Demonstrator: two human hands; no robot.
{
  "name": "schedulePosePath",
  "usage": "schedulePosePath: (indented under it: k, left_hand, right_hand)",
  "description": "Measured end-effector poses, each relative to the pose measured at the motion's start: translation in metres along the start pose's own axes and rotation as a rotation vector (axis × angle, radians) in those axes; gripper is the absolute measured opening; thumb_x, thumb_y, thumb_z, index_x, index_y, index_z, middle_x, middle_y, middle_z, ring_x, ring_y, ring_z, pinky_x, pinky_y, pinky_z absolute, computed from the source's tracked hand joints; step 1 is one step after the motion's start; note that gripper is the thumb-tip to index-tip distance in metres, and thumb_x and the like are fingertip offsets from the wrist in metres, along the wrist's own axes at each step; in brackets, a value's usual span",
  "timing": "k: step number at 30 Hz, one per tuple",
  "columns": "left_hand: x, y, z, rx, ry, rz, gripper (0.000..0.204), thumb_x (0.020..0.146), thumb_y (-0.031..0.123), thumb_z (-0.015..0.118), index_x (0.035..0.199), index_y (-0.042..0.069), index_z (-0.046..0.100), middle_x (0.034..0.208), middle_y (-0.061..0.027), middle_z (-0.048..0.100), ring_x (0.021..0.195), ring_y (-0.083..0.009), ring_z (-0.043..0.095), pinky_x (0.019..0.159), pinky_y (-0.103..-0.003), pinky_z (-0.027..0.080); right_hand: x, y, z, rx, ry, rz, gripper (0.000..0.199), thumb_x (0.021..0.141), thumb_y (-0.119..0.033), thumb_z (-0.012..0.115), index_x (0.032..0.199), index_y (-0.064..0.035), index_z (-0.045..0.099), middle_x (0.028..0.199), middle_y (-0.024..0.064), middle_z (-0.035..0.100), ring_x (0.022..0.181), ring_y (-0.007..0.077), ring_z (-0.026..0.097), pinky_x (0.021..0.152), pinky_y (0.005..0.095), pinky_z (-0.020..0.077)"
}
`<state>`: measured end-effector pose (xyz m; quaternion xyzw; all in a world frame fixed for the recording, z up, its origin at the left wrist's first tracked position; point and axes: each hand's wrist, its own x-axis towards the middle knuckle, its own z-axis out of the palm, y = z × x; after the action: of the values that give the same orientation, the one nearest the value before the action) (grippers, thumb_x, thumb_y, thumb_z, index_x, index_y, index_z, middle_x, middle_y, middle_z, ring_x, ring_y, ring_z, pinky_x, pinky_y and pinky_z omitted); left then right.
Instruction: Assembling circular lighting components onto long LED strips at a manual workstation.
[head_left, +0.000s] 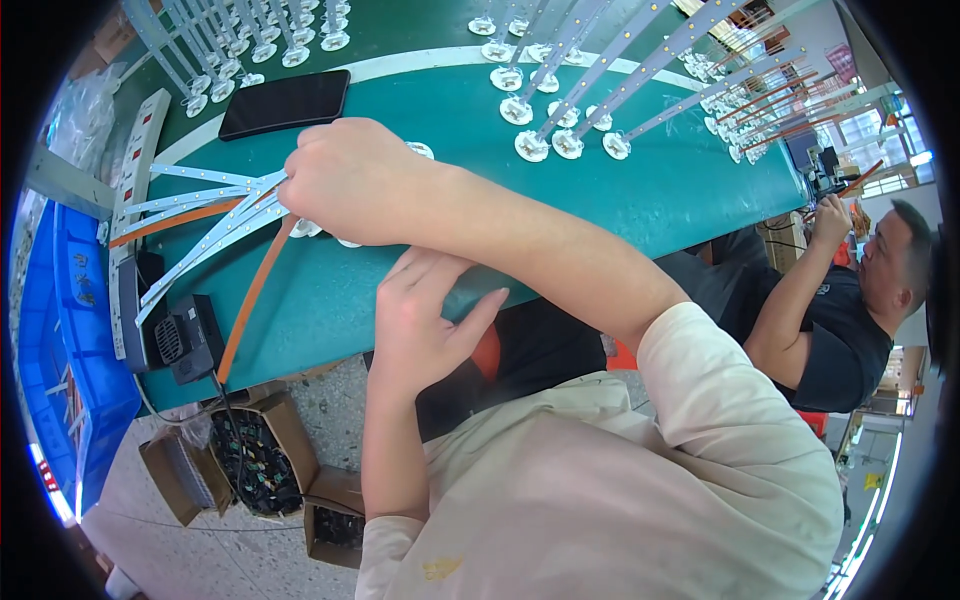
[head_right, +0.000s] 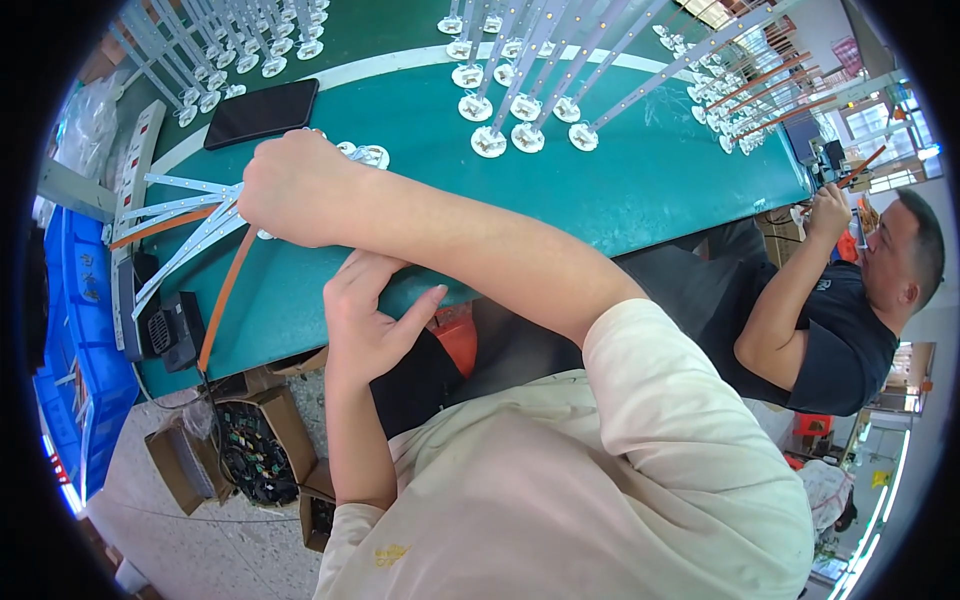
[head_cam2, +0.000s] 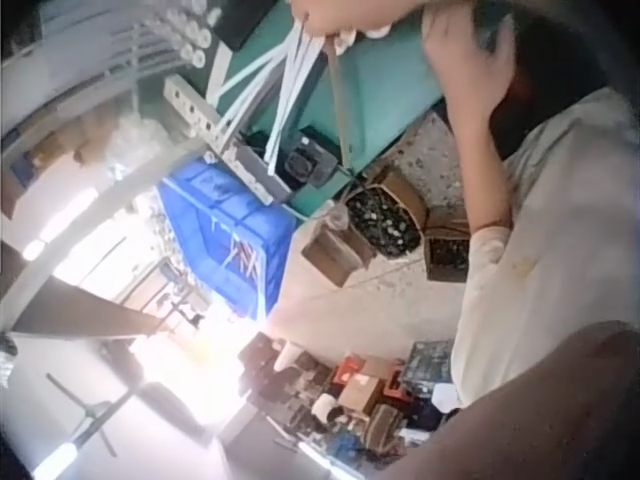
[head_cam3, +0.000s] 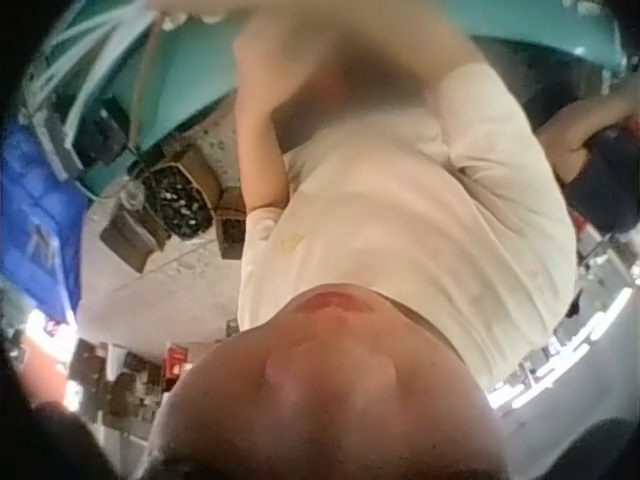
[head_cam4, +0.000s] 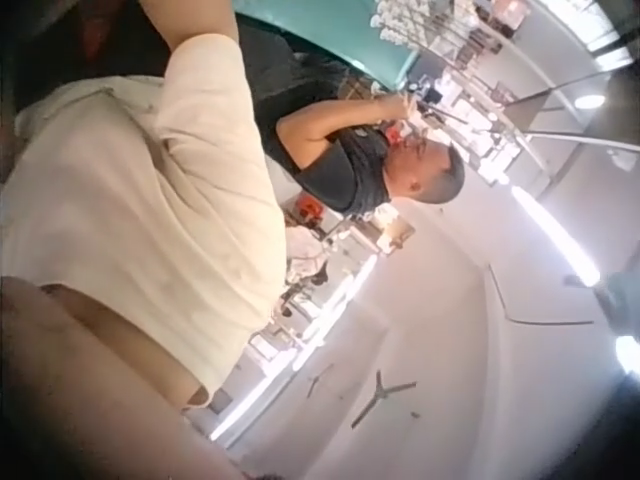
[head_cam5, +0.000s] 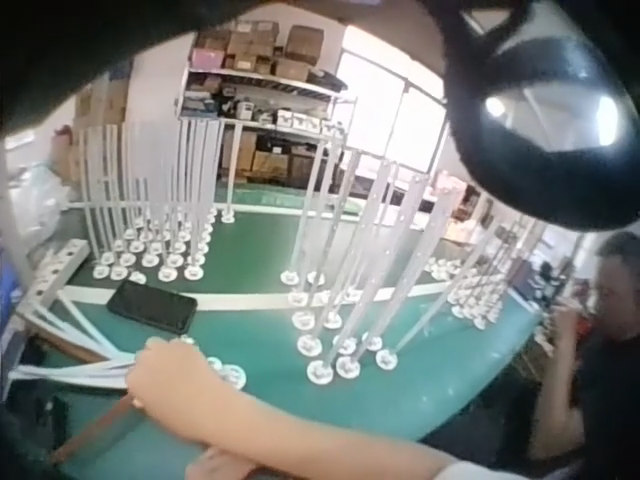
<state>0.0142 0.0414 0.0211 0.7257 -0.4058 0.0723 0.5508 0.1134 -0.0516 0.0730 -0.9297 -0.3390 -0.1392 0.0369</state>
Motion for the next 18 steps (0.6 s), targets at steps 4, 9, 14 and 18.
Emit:
schedulePosePath:
  k: [4, 9, 14, 18]
  left_hand:
    - [0.0, -0.001, -0.001, -0.027, 0.007, -0.009, 0.031, 0.071, 0.006, 0.082, 0.1, 0.001, 0.071, 0.095, -0.0139, 0.073, 0.09, -0.0329, 0.068, 0.08, -0.04, 0.055]
    - [-0.001, 0.001, 0.003, -0.012, 0.039, -0.043, 0.029, 0.07, 0.006, 0.083, 0.096, 0.0, 0.071, 0.092, -0.014, 0.073, 0.086, -0.0315, 0.069, 0.076, -0.039, 0.055]
    - [-0.001, 0.002, 0.006, 0.021, 0.054, -0.05, 0.029, 0.07, 0.005, 0.083, 0.096, 0.0, 0.071, 0.091, -0.014, 0.072, 0.085, -0.0321, 0.069, 0.075, -0.039, 0.054]
    - [-0.003, 0.003, 0.005, 0.063, 0.09, -0.051, 0.027, 0.071, 0.005, 0.082, 0.095, 0.001, 0.071, 0.091, -0.0141, 0.072, 0.084, -0.0327, 0.068, 0.075, -0.039, 0.054]
  right_hand:
    - [0.001, 0.002, -0.009, 0.114, 0.111, 0.09, 0.006, 0.076, -0.012, 0.073, 0.081, -0.0099, 0.071, 0.077, 0.0057, 0.068, 0.086, 0.0276, 0.069, 0.07, 0.0423, 0.0568]
    - [-0.006, 0.009, -0.027, 0.358, 0.256, 0.27, 0.007, 0.078, -0.015, 0.072, 0.083, -0.0096, 0.07, 0.075, 0.0097, 0.067, 0.079, 0.0314, 0.069, 0.066, 0.0444, 0.0558]
    - [-0.002, 0.009, -0.008, 0.159, 0.073, 0.155, 0.009, 0.077, -0.015, 0.074, 0.083, -0.0103, 0.069, 0.076, 0.0088, 0.069, 0.078, 0.0323, 0.07, 0.066, 0.0446, 0.0555]
    - [-0.048, -0.003, -0.009, 0.362, 0.625, 0.035, 0.018, 0.073, -0.01, 0.079, 0.09, -0.0089, 0.073, 0.079, 0.0059, 0.072, 0.074, 0.03, 0.07, 0.064, 0.0399, 0.0572]
